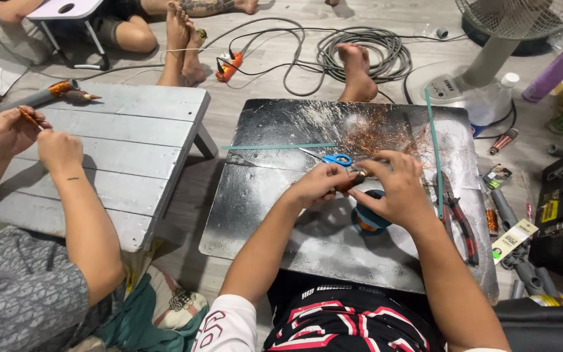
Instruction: Manually winding copper wire around a motor armature to create a coil
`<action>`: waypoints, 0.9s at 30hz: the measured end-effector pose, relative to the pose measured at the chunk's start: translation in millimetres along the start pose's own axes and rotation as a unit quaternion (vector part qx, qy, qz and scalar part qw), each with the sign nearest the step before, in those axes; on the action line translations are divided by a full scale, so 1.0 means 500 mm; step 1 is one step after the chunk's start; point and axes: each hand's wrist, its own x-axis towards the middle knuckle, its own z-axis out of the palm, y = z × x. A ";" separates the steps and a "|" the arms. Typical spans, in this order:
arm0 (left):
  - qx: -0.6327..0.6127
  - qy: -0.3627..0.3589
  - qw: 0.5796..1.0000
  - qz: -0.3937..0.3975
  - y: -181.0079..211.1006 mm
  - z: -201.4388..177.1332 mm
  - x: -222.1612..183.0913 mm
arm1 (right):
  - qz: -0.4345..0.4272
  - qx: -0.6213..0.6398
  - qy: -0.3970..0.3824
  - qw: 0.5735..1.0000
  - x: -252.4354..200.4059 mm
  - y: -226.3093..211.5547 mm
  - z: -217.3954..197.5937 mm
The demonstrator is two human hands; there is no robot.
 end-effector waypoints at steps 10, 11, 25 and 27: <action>0.005 0.008 1.000 -0.002 0.018 -0.021 -0.005 | 0.028 0.186 -0.126 0.974 0.016 -0.027 -0.050; -0.002 0.003 1.000 0.003 0.018 -0.019 -0.008 | 0.042 0.159 -0.160 0.973 0.018 -0.028 -0.057; -0.041 0.015 0.999 0.022 0.004 -0.049 0.018 | 0.037 0.121 -0.082 0.989 0.015 -0.006 -0.043; -0.046 0.019 0.999 0.015 -0.005 -0.054 0.029 | 0.102 0.230 -0.208 0.945 0.031 -0.041 -0.061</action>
